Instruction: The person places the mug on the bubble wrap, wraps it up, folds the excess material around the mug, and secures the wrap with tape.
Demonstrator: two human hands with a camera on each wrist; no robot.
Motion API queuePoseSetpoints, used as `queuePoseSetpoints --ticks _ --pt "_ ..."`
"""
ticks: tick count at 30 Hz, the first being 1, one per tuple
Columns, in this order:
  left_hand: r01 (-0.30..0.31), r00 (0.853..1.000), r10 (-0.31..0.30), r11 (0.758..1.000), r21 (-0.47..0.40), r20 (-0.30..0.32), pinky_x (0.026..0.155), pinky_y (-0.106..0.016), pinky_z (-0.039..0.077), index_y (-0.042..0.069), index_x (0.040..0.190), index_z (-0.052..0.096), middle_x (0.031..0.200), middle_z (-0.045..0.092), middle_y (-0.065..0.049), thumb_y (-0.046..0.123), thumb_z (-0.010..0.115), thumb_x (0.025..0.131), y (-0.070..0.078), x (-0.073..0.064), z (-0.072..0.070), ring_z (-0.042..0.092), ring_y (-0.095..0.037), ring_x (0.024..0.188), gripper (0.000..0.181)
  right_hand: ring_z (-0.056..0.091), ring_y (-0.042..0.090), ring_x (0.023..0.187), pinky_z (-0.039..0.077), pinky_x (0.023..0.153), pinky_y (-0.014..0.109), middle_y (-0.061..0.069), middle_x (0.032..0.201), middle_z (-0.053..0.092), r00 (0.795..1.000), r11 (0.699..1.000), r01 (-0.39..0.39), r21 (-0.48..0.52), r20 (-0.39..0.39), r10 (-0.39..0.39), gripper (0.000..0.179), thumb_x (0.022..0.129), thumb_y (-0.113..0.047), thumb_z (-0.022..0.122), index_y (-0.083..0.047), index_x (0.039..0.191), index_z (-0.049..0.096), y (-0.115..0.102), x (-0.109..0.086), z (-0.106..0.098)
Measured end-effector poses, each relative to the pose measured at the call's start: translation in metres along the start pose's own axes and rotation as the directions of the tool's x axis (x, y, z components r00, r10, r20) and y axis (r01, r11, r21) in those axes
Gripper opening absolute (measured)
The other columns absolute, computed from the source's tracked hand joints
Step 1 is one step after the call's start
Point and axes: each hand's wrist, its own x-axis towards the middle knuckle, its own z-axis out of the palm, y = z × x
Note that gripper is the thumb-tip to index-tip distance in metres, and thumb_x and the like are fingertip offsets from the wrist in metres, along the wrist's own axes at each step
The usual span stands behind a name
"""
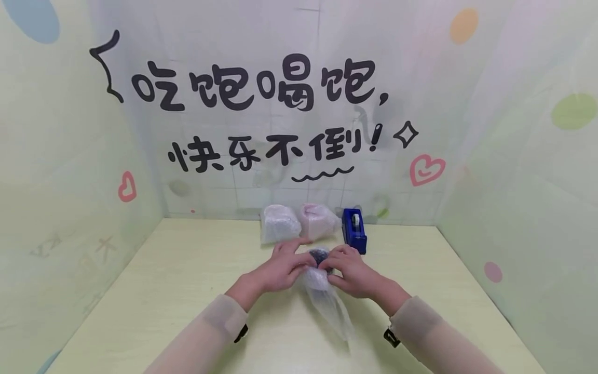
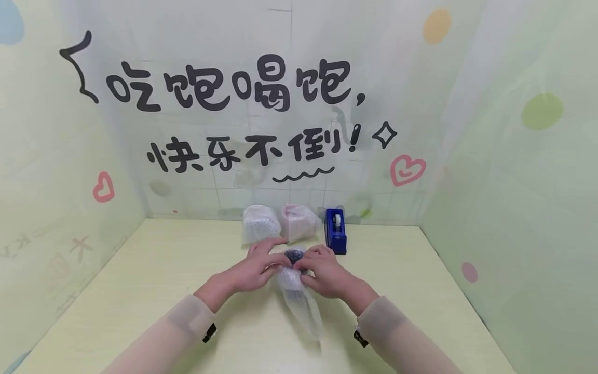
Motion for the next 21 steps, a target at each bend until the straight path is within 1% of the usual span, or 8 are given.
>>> queuePoseSetpoints --ticks 2,3,7,11,15,17,19,21 --pt "-0.021 1.000 0.022 0.999 0.025 -0.006 0.122 -0.067 0.030 0.018 0.125 0.078 0.164 0.052 -0.020 0.014 0.061 0.111 0.001 -0.001 -0.002 0.045 -0.042 0.156 0.023 0.057 0.033 0.122 0.042 0.106 0.061 0.002 0.108 0.074 1.000 0.999 -0.016 -0.032 -0.020 0.016 0.014 0.098 -0.007 0.074 -0.013 0.110 0.078 -0.003 0.000 0.003" --pt "-0.019 1.000 0.019 1.000 0.024 0.001 0.122 -0.066 0.031 0.017 0.126 0.080 0.164 0.054 -0.018 0.014 0.060 0.111 0.002 -0.002 -0.003 0.048 -0.041 0.155 0.025 0.056 0.034 0.122 0.041 0.107 0.062 0.003 0.109 0.073 0.999 0.999 -0.027 -0.041 -0.023 0.026 0.013 0.098 -0.008 0.074 -0.013 0.109 0.078 -0.005 0.000 0.004" --pt "0.045 0.995 -0.043 0.999 -0.025 0.090 0.125 -0.063 0.030 0.018 0.138 0.077 0.172 0.048 -0.012 0.031 0.055 0.113 0.008 -0.005 -0.006 0.047 -0.035 0.157 0.035 0.054 0.033 0.121 0.041 0.107 0.061 0.006 0.114 0.067 0.999 0.997 -0.047 -0.062 -0.017 0.046 0.012 0.099 -0.014 0.073 -0.011 0.109 0.078 -0.011 0.000 0.006" --pt "0.080 0.986 -0.072 0.996 -0.045 0.149 0.127 -0.062 0.034 0.018 0.144 0.072 0.177 0.040 -0.006 0.047 0.056 0.112 0.011 -0.005 -0.006 0.045 -0.031 0.160 0.047 0.050 0.034 0.127 0.045 0.109 0.058 0.006 0.122 0.068 0.995 0.996 -0.089 0.020 0.057 0.088 0.020 0.096 -0.017 0.074 -0.009 0.115 0.075 -0.011 -0.001 0.004" --pt "0.070 0.988 -0.066 0.997 -0.025 0.141 0.123 -0.062 0.041 0.019 0.142 0.074 0.176 0.043 -0.007 0.048 0.057 0.112 0.010 -0.003 -0.004 0.048 -0.032 0.158 0.045 0.041 0.037 0.136 0.044 0.112 0.059 0.005 0.128 0.064 0.983 0.986 -0.131 0.101 0.143 0.116 0.038 0.088 -0.022 0.081 -0.010 0.122 0.068 -0.008 -0.004 0.003" --pt "0.067 0.989 -0.065 0.998 -0.017 0.134 0.123 -0.061 0.043 0.019 0.140 0.075 0.175 0.044 -0.007 0.049 0.058 0.111 0.010 -0.002 -0.003 0.051 -0.033 0.156 0.044 0.043 0.037 0.135 0.042 0.113 0.058 0.007 0.127 0.062 0.987 0.993 -0.103 0.058 0.130 0.095 0.045 0.085 -0.026 0.085 -0.009 0.122 0.064 -0.009 -0.005 0.008" --pt "0.069 0.990 -0.067 0.998 -0.011 0.123 0.122 -0.060 0.046 0.020 0.138 0.076 0.174 0.046 -0.007 0.050 0.059 0.110 0.009 -0.002 -0.002 0.055 -0.034 0.152 0.044 0.049 0.036 0.130 0.043 0.114 0.057 0.008 0.123 0.062 0.996 0.998 -0.055 -0.044 0.071 0.058 0.051 0.083 -0.030 0.089 -0.008 0.119 0.062 -0.011 -0.005 0.014" --pt "0.070 0.992 -0.068 0.997 -0.014 0.109 0.122 -0.057 0.048 0.020 0.136 0.077 0.173 0.047 -0.007 0.052 0.061 0.109 0.010 -0.001 -0.001 0.058 -0.034 0.150 0.044 0.054 0.033 0.126 0.045 0.114 0.056 0.008 0.120 0.063 0.999 0.988 -0.034 -0.151 -0.011 0.033 0.055 0.079 -0.031 0.093 -0.007 0.117 0.061 -0.013 -0.006 0.021"
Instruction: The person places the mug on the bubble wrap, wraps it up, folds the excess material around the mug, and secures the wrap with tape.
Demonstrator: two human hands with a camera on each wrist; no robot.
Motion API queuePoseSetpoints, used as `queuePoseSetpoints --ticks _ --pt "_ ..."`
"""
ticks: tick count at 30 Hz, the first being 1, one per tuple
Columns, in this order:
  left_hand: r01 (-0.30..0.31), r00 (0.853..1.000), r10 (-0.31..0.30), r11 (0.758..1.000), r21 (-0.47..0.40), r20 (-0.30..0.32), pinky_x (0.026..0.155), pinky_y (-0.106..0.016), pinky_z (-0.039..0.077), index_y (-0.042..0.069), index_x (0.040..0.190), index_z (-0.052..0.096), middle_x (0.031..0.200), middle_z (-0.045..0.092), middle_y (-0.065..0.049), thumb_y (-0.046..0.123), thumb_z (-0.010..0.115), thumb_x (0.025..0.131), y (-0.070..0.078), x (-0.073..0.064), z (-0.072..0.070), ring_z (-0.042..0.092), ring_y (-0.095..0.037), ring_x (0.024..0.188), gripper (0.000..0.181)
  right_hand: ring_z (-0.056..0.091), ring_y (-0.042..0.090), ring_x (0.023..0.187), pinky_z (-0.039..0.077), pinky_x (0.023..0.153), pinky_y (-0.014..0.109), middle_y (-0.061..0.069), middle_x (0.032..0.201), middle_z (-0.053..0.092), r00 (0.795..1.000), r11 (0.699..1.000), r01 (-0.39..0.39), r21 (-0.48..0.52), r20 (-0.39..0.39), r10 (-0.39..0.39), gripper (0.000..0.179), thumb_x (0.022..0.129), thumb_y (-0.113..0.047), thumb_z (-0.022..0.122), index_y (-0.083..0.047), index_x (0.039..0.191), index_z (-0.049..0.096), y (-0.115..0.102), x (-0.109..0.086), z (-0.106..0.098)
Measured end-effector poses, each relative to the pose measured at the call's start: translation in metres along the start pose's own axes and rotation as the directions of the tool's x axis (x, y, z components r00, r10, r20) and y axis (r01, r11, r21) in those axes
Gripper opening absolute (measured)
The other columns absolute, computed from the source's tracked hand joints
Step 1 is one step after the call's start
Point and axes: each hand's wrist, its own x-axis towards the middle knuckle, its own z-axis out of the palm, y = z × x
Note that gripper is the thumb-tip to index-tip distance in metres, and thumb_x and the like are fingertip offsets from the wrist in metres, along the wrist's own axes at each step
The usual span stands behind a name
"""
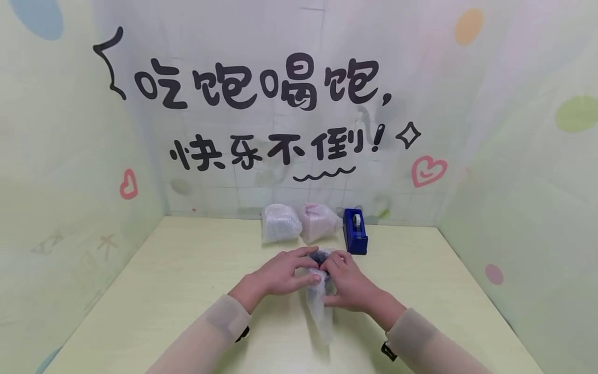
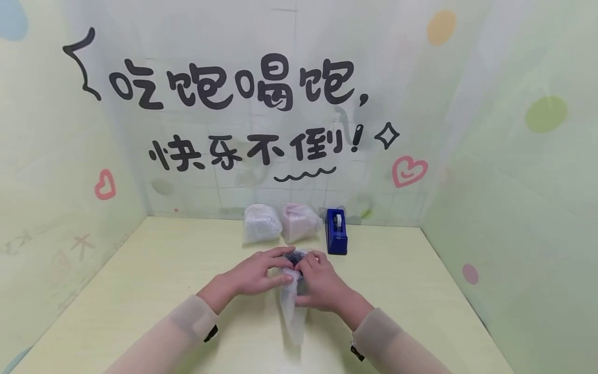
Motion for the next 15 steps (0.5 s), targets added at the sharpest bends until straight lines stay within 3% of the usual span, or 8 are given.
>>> queuePoseSetpoints --ticks 4,6,8,11,13,15 --pt "0.009 1.000 -0.009 1.000 -0.006 -0.016 0.122 -0.053 0.049 0.019 0.133 0.079 0.171 0.050 -0.006 0.052 0.064 0.107 0.000 0.000 0.001 0.059 -0.033 0.149 0.044 0.058 0.033 0.118 0.050 0.104 0.053 0.012 0.119 0.060 0.988 0.990 -0.006 -0.138 -0.153 -0.016 0.067 0.071 -0.032 0.100 -0.006 0.115 0.057 -0.009 -0.008 0.005" --pt "0.007 1.000 -0.007 1.000 -0.004 -0.017 0.122 -0.053 0.049 0.018 0.132 0.079 0.170 0.051 -0.006 0.051 0.066 0.106 0.000 -0.001 0.001 0.059 -0.034 0.149 0.044 0.061 0.028 0.106 0.053 0.093 0.046 0.008 0.110 0.062 0.981 0.984 0.033 -0.175 -0.185 -0.066 0.059 0.070 -0.029 0.100 -0.009 0.107 0.059 -0.012 -0.013 0.004" --pt "0.007 1.000 -0.007 1.000 0.004 -0.017 0.121 -0.052 0.050 0.017 0.131 0.079 0.170 0.052 -0.006 0.050 0.068 0.105 0.000 -0.001 0.000 0.059 -0.033 0.148 0.044 0.063 0.020 0.095 0.054 0.086 0.038 0.001 0.100 0.064 0.977 0.980 0.114 -0.163 -0.158 -0.140 0.046 0.075 -0.025 0.098 -0.012 0.100 0.062 -0.016 -0.020 0.000" --pt "0.007 1.000 -0.006 1.000 0.012 -0.022 0.121 -0.053 0.050 0.017 0.130 0.080 0.169 0.053 -0.006 0.050 0.069 0.105 0.000 -0.001 -0.001 0.059 -0.034 0.148 0.044 0.062 0.004 0.081 0.054 0.075 0.022 -0.010 0.089 0.066 0.972 0.972 0.230 -0.046 -0.026 -0.232 0.026 0.086 -0.017 0.090 -0.020 0.095 0.065 -0.023 -0.030 -0.010" --pt "0.015 1.000 -0.014 1.000 0.013 -0.021 0.121 -0.053 0.049 0.017 0.130 0.080 0.169 0.053 -0.005 0.051 0.069 0.104 0.001 -0.001 -0.002 0.059 -0.034 0.149 0.043 0.063 -0.001 0.081 0.054 0.074 0.015 -0.011 0.092 0.069 0.966 0.967 0.251 0.050 0.051 -0.254 0.023 0.093 -0.017 0.086 -0.019 0.102 0.065 -0.028 -0.038 -0.014" --pt "0.019 1.000 -0.018 1.000 0.009 -0.019 0.121 -0.054 0.049 0.017 0.130 0.080 0.169 0.053 -0.005 0.050 0.070 0.104 0.001 -0.002 -0.003 0.058 -0.034 0.149 0.044 0.062 -0.002 0.081 0.053 0.074 0.014 -0.011 0.093 0.070 0.961 0.964 0.256 0.076 0.085 -0.262 0.029 0.093 -0.023 0.087 -0.018 0.110 0.063 -0.033 -0.046 -0.016"
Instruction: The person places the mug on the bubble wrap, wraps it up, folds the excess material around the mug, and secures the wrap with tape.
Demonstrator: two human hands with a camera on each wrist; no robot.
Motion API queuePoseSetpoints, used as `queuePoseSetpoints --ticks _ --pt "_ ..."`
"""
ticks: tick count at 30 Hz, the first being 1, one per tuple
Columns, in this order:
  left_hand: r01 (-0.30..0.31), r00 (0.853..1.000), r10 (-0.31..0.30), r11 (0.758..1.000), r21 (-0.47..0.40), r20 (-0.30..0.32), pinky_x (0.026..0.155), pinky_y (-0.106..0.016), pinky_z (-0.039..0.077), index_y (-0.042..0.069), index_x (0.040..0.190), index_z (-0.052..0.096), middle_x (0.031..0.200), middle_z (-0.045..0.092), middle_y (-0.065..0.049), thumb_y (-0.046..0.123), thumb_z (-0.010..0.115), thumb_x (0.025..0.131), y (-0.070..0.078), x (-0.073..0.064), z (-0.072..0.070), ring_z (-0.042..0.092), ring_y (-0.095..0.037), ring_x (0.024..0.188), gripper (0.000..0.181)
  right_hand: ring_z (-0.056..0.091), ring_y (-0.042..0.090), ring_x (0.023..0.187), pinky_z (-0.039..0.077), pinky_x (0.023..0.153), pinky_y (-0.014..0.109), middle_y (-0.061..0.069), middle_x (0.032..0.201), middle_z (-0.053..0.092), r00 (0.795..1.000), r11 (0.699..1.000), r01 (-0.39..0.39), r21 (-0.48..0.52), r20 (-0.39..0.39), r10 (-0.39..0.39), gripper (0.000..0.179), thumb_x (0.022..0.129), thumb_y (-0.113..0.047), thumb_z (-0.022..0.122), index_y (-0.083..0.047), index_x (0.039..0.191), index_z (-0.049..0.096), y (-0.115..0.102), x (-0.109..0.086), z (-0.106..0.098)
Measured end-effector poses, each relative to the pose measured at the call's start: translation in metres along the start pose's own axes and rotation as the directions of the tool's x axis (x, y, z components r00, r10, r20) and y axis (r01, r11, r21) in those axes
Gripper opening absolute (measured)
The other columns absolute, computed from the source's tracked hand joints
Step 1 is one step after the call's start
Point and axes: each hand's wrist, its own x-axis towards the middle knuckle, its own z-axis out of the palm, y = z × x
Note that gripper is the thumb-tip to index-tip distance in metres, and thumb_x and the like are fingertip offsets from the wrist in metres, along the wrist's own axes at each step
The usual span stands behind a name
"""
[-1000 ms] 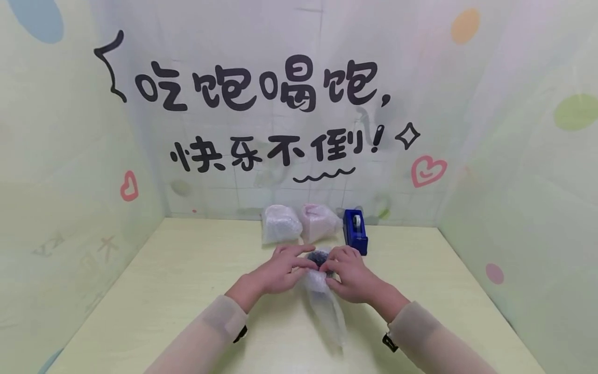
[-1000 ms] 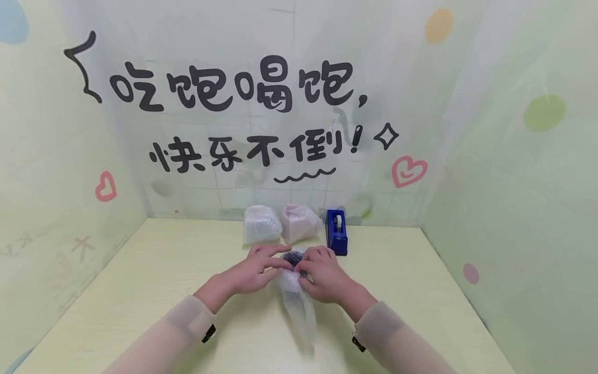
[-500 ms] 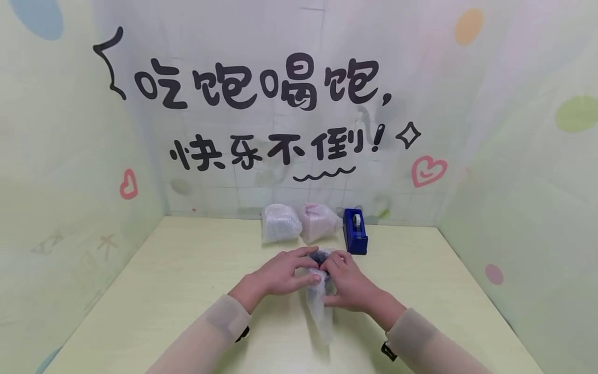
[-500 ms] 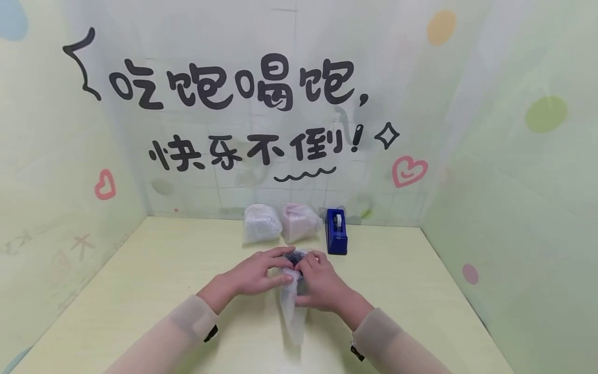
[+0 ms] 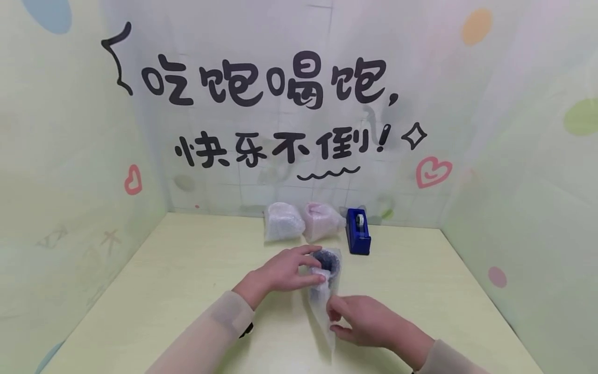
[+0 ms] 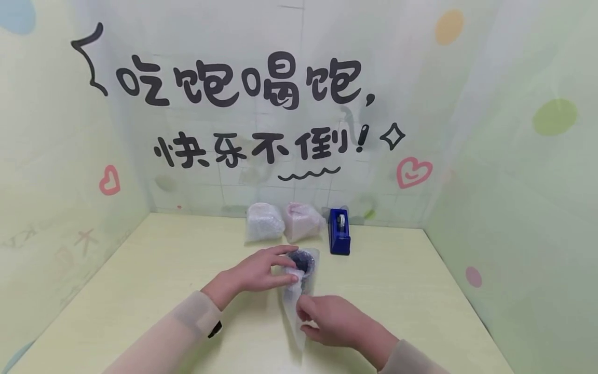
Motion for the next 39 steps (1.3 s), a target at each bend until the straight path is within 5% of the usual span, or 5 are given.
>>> queuePoseSetpoints --ticks 8,16,23,29,39 --pt "0.019 1.000 -0.019 1.000 -0.015 0.017 0.124 -0.054 0.047 0.017 0.132 0.079 0.170 0.052 -0.005 0.051 0.070 0.104 0.002 0.001 -0.001 0.055 -0.034 0.152 0.046 0.058 0.003 0.082 0.052 0.075 0.018 -0.008 0.105 0.068 0.999 0.989 0.052 -0.139 0.004 -0.052 0.061 0.089 -0.018 0.087 -0.017 0.144 0.060 -0.013 -0.013 0.014" --pt "0.001 1.000 -0.001 1.000 -0.016 0.008 0.123 -0.053 0.048 0.016 0.130 0.080 0.169 0.053 -0.006 0.049 0.070 0.104 0.000 0.002 0.001 0.056 -0.034 0.151 0.044 0.066 0.005 0.080 0.056 0.071 0.019 -0.011 0.102 0.071 0.926 0.879 0.257 -0.401 -0.158 -0.343 0.030 0.090 -0.018 0.083 -0.026 0.118 0.073 -0.004 -0.006 0.012" --pt "0.009 1.000 -0.009 1.000 -0.028 0.007 0.123 -0.053 0.048 0.015 0.131 0.080 0.169 0.053 -0.006 0.049 0.070 0.104 0.000 0.002 0.000 0.056 -0.034 0.151 0.044 0.064 0.006 0.089 0.057 0.078 0.020 -0.008 0.115 0.065 0.978 0.962 0.177 -0.209 -0.076 -0.196 0.056 0.082 -0.034 0.096 -0.019 0.126 0.064 -0.009 -0.008 0.015" --pt "0.029 0.999 -0.028 0.999 -0.033 0.024 0.124 -0.053 0.047 0.016 0.133 0.079 0.170 0.051 -0.005 0.050 0.070 0.104 0.000 0.002 0.000 0.054 -0.034 0.153 0.046 0.065 0.007 0.089 0.057 0.080 0.022 -0.007 0.109 0.071 0.986 0.953 0.105 -0.285 -0.094 -0.137 0.048 0.087 -0.014 0.089 -0.017 0.130 0.068 -0.014 -0.006 0.018" --pt "-0.025 1.000 0.025 0.999 -0.036 -0.001 0.119 -0.053 0.052 0.017 0.129 0.080 0.168 0.053 -0.011 0.046 0.072 0.104 0.000 0.002 0.002 0.060 -0.036 0.147 0.039 0.074 0.019 0.095 0.063 0.085 0.035 0.000 0.106 0.076 0.885 0.979 0.035 -0.200 -0.448 -0.123 0.023 0.089 -0.001 0.083 -0.013 0.106 0.073 0.017 0.019 0.003"
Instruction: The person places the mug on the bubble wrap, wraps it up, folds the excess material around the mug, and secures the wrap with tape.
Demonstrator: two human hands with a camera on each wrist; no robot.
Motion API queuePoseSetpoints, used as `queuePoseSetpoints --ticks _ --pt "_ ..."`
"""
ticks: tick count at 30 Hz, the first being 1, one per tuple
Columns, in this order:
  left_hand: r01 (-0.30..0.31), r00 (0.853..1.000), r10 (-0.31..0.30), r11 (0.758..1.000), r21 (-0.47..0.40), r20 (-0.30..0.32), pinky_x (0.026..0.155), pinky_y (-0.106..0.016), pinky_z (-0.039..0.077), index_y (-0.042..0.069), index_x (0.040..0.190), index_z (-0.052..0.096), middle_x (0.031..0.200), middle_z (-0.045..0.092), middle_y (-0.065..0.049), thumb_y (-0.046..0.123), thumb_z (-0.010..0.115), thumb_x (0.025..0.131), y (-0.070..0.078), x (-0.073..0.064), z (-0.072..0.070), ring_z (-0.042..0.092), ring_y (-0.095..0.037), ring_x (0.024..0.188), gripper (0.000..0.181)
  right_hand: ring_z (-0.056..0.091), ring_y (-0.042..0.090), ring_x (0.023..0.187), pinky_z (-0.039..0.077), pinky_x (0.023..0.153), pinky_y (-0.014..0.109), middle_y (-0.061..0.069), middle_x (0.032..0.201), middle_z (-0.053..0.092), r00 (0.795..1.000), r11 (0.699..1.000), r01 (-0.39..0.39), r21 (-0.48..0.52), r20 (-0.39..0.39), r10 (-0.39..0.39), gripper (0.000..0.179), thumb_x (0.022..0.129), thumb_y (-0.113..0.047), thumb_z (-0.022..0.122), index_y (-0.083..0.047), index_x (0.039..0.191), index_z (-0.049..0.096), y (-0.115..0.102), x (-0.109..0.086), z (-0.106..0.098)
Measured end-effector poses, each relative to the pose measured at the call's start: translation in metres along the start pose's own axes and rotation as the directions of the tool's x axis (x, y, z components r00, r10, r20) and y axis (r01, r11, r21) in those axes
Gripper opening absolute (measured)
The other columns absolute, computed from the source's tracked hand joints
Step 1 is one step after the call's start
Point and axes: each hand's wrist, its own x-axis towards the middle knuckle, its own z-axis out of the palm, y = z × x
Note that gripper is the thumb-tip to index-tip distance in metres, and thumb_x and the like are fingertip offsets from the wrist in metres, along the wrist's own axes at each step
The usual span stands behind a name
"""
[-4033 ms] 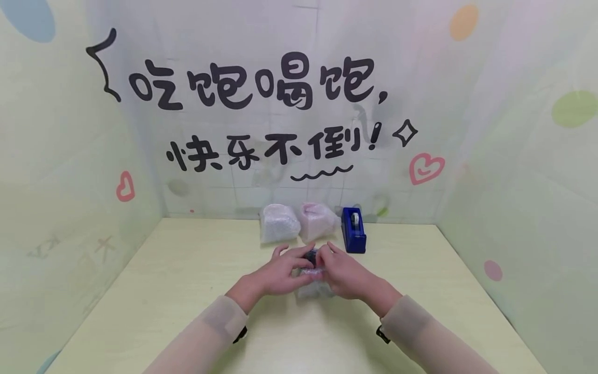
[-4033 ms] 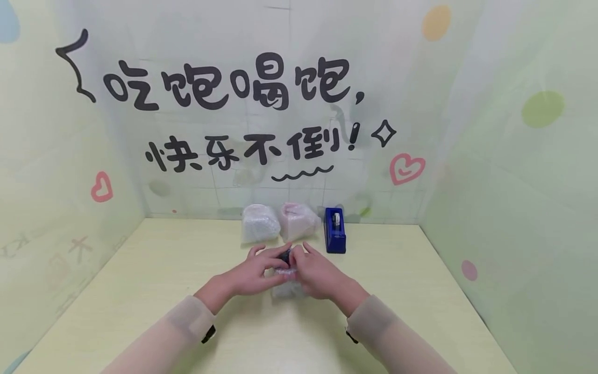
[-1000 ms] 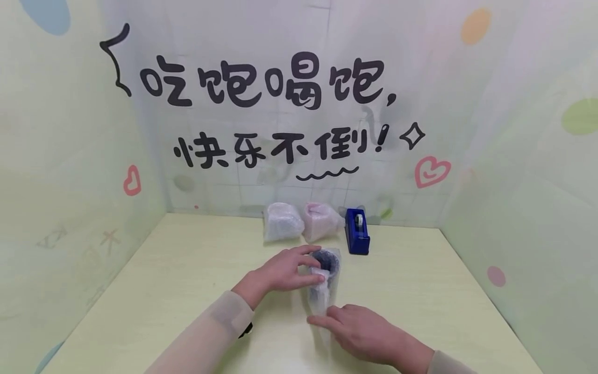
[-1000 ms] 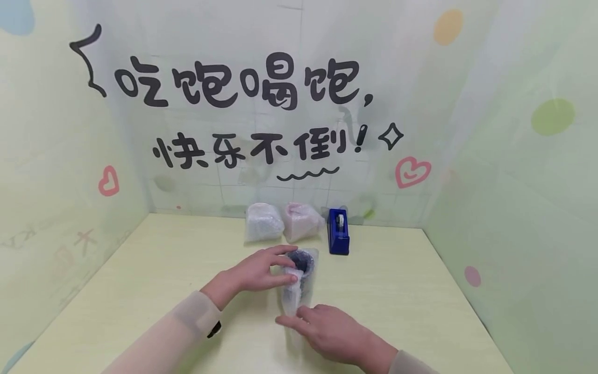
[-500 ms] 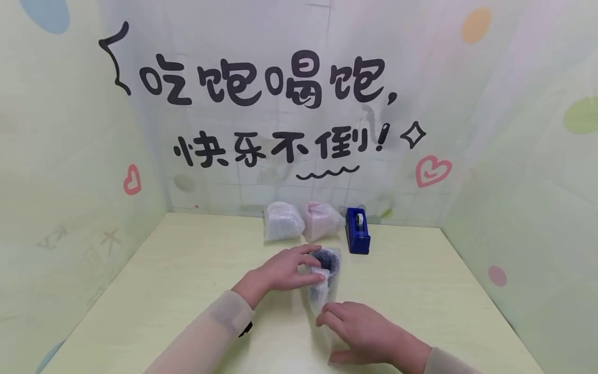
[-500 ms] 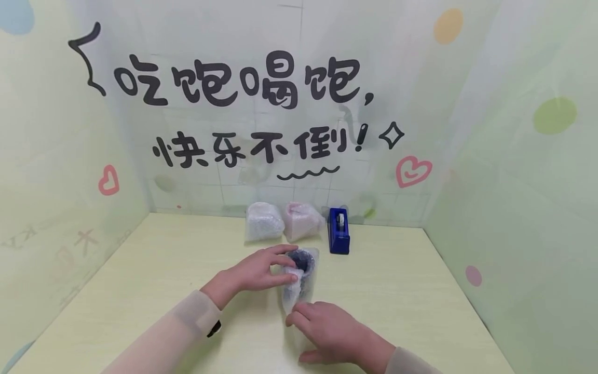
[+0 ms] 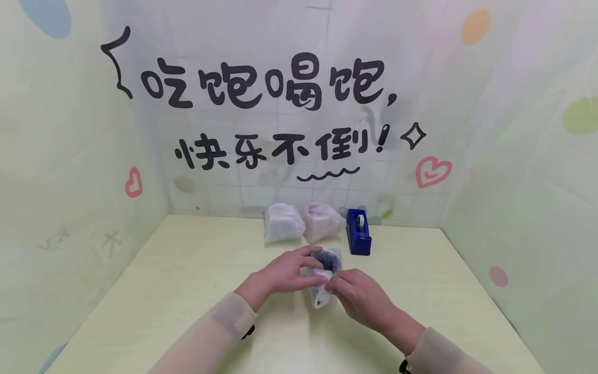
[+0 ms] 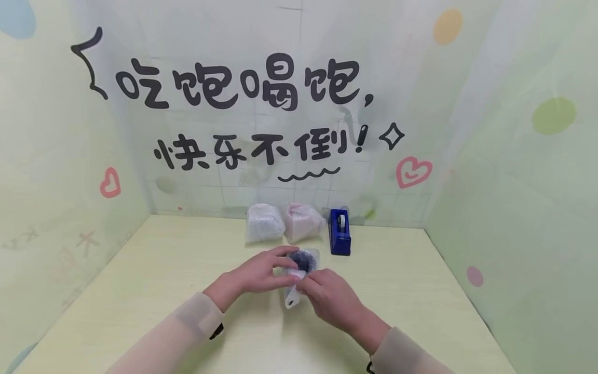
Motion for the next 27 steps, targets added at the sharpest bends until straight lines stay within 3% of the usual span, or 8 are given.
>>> queuePoseSetpoints --ticks 2,5,10,15,21,25,27 --pt "-0.008 1.000 0.008 1.000 -0.002 0.000 0.119 -0.053 0.052 0.018 0.131 0.080 0.168 0.053 -0.011 0.046 0.071 0.105 0.000 0.000 0.001 0.060 -0.036 0.147 0.039 0.076 0.023 0.099 0.065 0.088 0.041 0.004 0.111 0.077 1.000 1.000 -0.028 0.009 0.012 0.028 0.023 0.090 -0.002 0.083 -0.014 0.105 0.071 0.004 0.005 0.002" --pt "0.000 1.000 0.000 1.000 -0.009 0.007 0.120 -0.053 0.052 0.020 0.133 0.080 0.169 0.051 -0.010 0.044 0.068 0.107 0.001 0.001 0.002 0.060 -0.036 0.147 0.037 0.076 0.023 0.096 0.066 0.084 0.042 0.005 0.108 0.077 0.992 0.994 -0.106 0.032 0.065 0.104 0.028 0.089 -0.001 0.084 -0.015 0.108 0.069 0.008 0.010 0.003" --pt "0.048 0.998 -0.046 0.998 -0.038 0.050 0.122 -0.054 0.049 0.019 0.137 0.077 0.174 0.045 -0.003 0.043 0.059 0.107 0.001 -0.002 0.001 0.056 -0.033 0.151 0.043 0.071 0.012 0.077 0.060 0.067 0.031 -0.002 0.092 0.077 0.962 0.964 -0.249 0.092 0.136 0.236 0.024 0.091 0.001 0.081 -0.015 0.105 0.068 0.012 0.014 0.003" --pt "0.070 0.994 -0.063 0.995 -0.073 0.089 0.123 -0.052 0.049 0.019 0.142 0.074 0.178 0.038 0.001 0.047 0.067 0.096 0.002 -0.005 0.001 0.053 -0.029 0.154 0.054 0.062 0.003 0.069 0.053 0.063 0.023 -0.002 0.085 0.077 0.899 0.892 -0.422 0.163 0.204 0.388 0.016 0.094 -0.001 0.078 -0.014 0.098 0.070 0.017 0.017 0.005" --pt "0.097 0.993 -0.096 0.995 -0.016 0.064 0.122 -0.053 0.049 0.024 0.148 0.068 0.181 0.033 -0.001 0.073 0.085 0.081 0.006 -0.009 0.007 0.052 -0.033 0.155 0.085 0.058 0.002 0.071 0.051 0.065 0.022 -0.005 0.084 0.074 0.825 0.817 -0.546 0.185 0.287 0.486 0.011 0.097 -0.005 0.075 -0.015 0.095 0.071 0.021 0.024 0.004" --pt "0.056 0.998 -0.056 0.997 0.046 0.006 0.117 -0.053 0.054 0.019 0.144 0.071 0.177 0.040 -0.008 0.067 0.079 0.092 0.009 -0.008 0.010 0.064 -0.037 0.142 0.071 0.070 0.009 0.081 0.059 0.074 0.028 -0.003 0.091 0.077 0.790 0.774 -0.597 0.212 0.323 0.521 0.012 0.096 -0.002 0.073 -0.013 0.101 0.070 0.023 0.024 0.002" --pt "0.042 0.999 -0.042 0.998 0.051 0.002 0.118 -0.053 0.053 0.017 0.144 0.072 0.176 0.042 -0.008 0.059 0.074 0.098 0.009 -0.007 0.010 0.064 -0.037 0.141 0.062 0.074 0.013 0.088 0.061 0.078 0.031 -0.001 0.096 0.078 0.785 0.757 -0.606 0.244 0.338 0.519 0.014 0.097 -0.002 0.072 -0.012 0.104 0.068 0.024 0.022 0.001"
